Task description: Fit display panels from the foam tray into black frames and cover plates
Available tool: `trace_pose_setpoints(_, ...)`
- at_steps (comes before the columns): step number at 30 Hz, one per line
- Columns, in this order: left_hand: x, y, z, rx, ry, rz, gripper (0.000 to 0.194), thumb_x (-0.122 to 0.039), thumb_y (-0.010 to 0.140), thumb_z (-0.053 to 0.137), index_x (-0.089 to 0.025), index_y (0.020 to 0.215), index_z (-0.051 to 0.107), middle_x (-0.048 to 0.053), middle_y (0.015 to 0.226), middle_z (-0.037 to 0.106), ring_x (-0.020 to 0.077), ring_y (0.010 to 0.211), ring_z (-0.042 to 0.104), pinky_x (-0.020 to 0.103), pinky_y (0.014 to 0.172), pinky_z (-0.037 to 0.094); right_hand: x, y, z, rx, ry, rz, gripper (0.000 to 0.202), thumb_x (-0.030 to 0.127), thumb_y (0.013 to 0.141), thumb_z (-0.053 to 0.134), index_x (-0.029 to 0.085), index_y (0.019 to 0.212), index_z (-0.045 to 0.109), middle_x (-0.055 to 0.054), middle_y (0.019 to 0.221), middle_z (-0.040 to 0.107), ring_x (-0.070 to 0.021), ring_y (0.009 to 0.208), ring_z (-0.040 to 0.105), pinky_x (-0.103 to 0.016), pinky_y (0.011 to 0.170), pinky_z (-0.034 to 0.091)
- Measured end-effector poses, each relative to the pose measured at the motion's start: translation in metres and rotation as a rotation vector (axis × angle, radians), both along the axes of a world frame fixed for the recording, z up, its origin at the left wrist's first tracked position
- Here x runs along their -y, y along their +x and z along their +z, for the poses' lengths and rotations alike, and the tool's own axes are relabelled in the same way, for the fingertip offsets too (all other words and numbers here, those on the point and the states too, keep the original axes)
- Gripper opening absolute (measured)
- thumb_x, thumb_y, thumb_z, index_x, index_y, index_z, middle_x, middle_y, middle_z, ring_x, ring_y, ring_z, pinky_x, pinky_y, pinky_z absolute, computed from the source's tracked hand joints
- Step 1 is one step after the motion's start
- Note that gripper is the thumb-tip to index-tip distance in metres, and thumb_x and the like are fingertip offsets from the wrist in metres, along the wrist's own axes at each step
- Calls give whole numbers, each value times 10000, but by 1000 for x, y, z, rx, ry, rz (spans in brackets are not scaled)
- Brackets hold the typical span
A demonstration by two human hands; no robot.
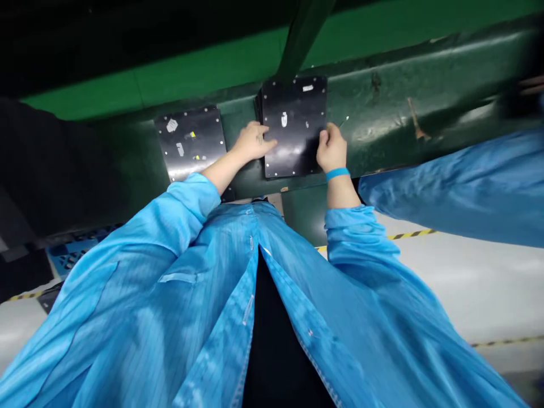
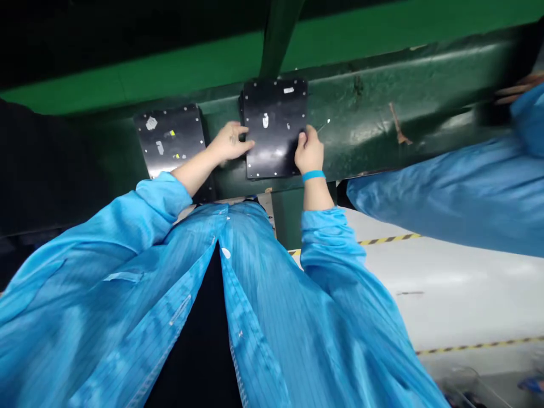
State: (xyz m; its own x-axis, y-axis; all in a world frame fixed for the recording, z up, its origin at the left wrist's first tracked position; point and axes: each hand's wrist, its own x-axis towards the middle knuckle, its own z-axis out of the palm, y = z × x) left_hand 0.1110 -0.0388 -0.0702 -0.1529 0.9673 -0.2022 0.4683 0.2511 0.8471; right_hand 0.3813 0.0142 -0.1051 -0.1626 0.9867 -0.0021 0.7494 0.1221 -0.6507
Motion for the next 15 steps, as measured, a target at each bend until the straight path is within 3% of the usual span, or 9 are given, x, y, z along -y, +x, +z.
trace_pose_setpoints(2, -7, -44, 8, -201, 86, -27, 485, -448, 752, 834, -138, 1094, 686, 165, 1333, 606, 400, 1407, 444, 572, 1238, 288, 13, -5, 15, -173, -8, -1, 747, 644, 1085, 163, 126, 1543, 447, -220, 1292, 632, -321, 1255, 625, -500, 1018, 513)
trace_pose_setpoints(4, -4, -87, 18, -354, 118, 4, 549, -550, 799, 787, -161, 1163, 656, 173, 1392, 553, 404, 1444, 379, 575, 1256, 234, 44, -14, 30, -450, -78, -17, 824, 686, 1056, 35, 168, 1604, 367, -181, 1206, 661, -284, 1140, 693, -468, 940, 566)
trace_pose_setpoints(7, 13, -128, 23, -478, 90, 43, 639, -646, 817, 738, -152, 1204, 616, 198, 1346, 546, 411, 1405, 399, 574, 1236, 244, 103, -44, 42, -853, -270, -34, 859, 804, 1004, 141, 202, 1469, 540, -127, 1046, 697, -255, 939, 744, -432, 825, 615)
trace_pose_setpoints(9, 25, -136, 17, -521, 85, 46, 653, -669, 833, 704, -148, 1214, 605, 201, 1316, 549, 401, 1368, 425, 560, 1217, 268, 136, -74, 40, -1003, -398, -50, 752, 839, 950, 400, 199, 1233, 677, -101, 960, 711, -247, 871, 745, -415, 789, 624)
trace_pose_setpoints(11, 30, -135, 11, -562, 96, 67, 624, -657, 863, 662, -154, 1228, 601, 201, 1313, 544, 388, 1340, 440, 538, 1202, 288, 155, -104, 33, -1098, -475, -101, 635, 788, 852, 651, 193, 1065, 706, -71, 875, 716, -231, 803, 738, -393, 763, 625)
trace_pose_setpoints(15, 22, -130, 16, -702, 16, 40, 593, -615, 853, 660, -135, 1198, 609, 224, 1291, 554, 414, 1279, 470, 535, 1143, 338, 152, -142, 19, -1165, -525, -255, 604, 704, 692, 827, 182, 971, 705, -32, 784, 711, -198, 710, 710, -352, 707, 611)
